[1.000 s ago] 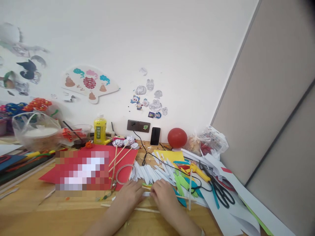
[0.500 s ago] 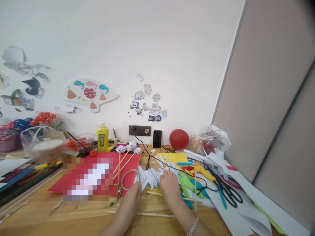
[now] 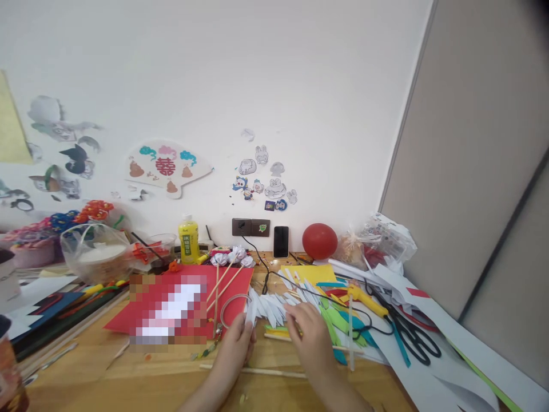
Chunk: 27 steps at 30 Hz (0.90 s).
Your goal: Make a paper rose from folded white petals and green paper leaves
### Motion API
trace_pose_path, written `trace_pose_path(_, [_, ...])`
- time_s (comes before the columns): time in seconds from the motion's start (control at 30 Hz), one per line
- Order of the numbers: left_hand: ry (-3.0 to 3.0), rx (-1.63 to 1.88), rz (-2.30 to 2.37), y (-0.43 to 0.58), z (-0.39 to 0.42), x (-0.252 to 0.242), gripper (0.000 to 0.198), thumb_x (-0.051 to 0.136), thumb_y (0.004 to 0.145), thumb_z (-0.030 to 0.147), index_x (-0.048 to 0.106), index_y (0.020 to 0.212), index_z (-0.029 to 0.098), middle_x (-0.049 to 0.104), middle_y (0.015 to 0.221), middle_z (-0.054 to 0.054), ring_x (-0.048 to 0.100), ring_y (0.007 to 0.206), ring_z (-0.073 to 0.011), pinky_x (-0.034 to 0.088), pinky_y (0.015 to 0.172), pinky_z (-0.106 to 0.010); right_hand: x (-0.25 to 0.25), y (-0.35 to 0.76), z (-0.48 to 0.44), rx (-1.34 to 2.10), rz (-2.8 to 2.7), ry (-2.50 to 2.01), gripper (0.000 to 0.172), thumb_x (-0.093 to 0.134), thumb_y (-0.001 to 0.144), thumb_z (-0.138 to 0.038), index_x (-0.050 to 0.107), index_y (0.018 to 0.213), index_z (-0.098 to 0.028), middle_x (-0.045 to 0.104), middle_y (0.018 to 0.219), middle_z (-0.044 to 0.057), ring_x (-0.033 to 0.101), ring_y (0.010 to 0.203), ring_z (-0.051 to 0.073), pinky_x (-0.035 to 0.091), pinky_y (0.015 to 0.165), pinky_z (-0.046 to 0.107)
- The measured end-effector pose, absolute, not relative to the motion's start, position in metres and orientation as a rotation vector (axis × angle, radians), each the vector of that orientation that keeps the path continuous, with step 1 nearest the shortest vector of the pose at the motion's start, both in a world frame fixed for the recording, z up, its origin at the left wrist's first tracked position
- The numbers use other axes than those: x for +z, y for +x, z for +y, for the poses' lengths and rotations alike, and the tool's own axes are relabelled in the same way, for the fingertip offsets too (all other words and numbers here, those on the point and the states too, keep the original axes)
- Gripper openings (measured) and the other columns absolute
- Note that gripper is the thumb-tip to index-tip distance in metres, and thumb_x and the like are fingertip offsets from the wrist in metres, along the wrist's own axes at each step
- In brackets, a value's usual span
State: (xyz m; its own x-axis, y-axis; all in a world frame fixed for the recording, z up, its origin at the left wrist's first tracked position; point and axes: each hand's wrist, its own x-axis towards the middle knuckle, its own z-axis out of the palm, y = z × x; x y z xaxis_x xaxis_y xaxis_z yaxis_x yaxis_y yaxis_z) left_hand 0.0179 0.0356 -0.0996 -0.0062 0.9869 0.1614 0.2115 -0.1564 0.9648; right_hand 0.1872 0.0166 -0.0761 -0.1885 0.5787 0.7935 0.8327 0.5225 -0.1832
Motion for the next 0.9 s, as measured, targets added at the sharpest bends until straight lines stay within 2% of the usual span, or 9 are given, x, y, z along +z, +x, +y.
trace_pose_path(0.13, [1.376, 1.235, 1.147, 0.025, 0.029, -0.095, 0.034, 0.045, 0.075, 0.055, 0.043, 0.066, 0.022, 0.044, 0.046, 0.008, 0.042, 0.039, -0.0116, 0.035, 0.042, -0.024, -0.081, 0.168, 0.005, -0.425, -1.957, -0.942, 0.026, 0.038, 0.094, -0.015, 0.062, 0.102, -0.017, 0.062, 0.074, 0.005, 0.055, 0.066, 0.018, 0.045, 0.060, 0.029])
trace_pose_path(0.27, [1.271, 1.279, 1.061, 0.028, 0.026, -0.091, 0.036, 0.054, 0.069, 0.055, 0.046, 0.071, 0.021, 0.052, 0.055, 0.006, 0.051, 0.050, -0.0136, 0.042, 0.050, -0.025, -0.085, 0.158, 0.000, -0.394, -1.966, -0.883, 0.024, 0.039, 0.094, -0.015, 0.060, 0.106, -0.014, 0.062, 0.079, 0.007, 0.056, 0.070, 0.019, 0.047, 0.061, 0.029])
trace_pose_path(0.33, [1.228, 1.283, 1.045, 0.028, 0.025, -0.091, 0.038, 0.059, 0.066, 0.056, 0.046, 0.072, 0.020, 0.054, 0.058, 0.005, 0.053, 0.051, -0.0136, 0.043, 0.052, -0.026, -0.087, 0.157, 0.000, -0.352, -1.947, -0.909, 0.023, 0.040, 0.094, -0.015, 0.061, 0.101, -0.016, 0.061, 0.076, 0.006, 0.056, 0.068, 0.018, 0.046, 0.060, 0.028])
trace_pose_path(0.47, [1.198, 1.281, 1.064, 0.027, 0.025, -0.092, 0.039, 0.064, 0.063, 0.054, 0.048, 0.074, 0.019, 0.051, 0.050, 0.007, 0.048, 0.044, -0.0115, 0.039, 0.046, -0.023, -0.090, 0.157, 0.002, -0.275, -1.848, -1.022, 0.022, 0.040, 0.092, -0.016, 0.061, 0.096, -0.018, 0.060, 0.073, 0.005, 0.058, 0.068, 0.020, 0.047, 0.060, 0.029])
trace_pose_path(0.63, [1.222, 1.283, 1.093, 0.025, 0.026, -0.089, 0.039, 0.062, 0.064, 0.054, 0.053, 0.077, 0.018, 0.058, 0.053, 0.004, 0.050, 0.043, -0.0124, 0.040, 0.044, -0.024, -0.089, 0.158, 0.003, -0.140, -1.781, -1.113, 0.018, 0.043, 0.088, -0.014, 0.060, 0.085, -0.019, 0.062, 0.074, 0.003, 0.061, 0.069, 0.017, 0.048, 0.061, 0.026])
trace_pose_path(0.83, [1.296, 1.249, 1.285, 0.011, 0.036, -0.088, 0.034, 0.057, 0.063, 0.051, 0.051, 0.075, 0.019, 0.064, 0.058, 0.000, 0.054, 0.041, -0.0165, 0.041, 0.041, -0.027, -0.086, 0.176, 0.015, -0.101, -1.703, -1.204, 0.017, 0.044, 0.085, -0.016, 0.061, 0.086, -0.019, 0.064, 0.078, 0.005, 0.062, 0.073, 0.020, 0.048, 0.066, 0.030])
trace_pose_path(0.9, [1.343, 1.275, 1.374, 0.003, 0.040, -0.086, 0.035, 0.058, 0.061, 0.048, 0.053, 0.080, 0.019, 0.065, 0.064, -0.003, 0.060, 0.051, -0.0215, 0.047, 0.048, -0.032, -0.085, 0.184, 0.021, -0.089, -1.654, -1.240, 0.016, 0.045, 0.085, -0.016, 0.061, 0.085, -0.019, 0.065, 0.077, 0.005, 0.062, 0.069, 0.020, 0.048, 0.062, 0.029])
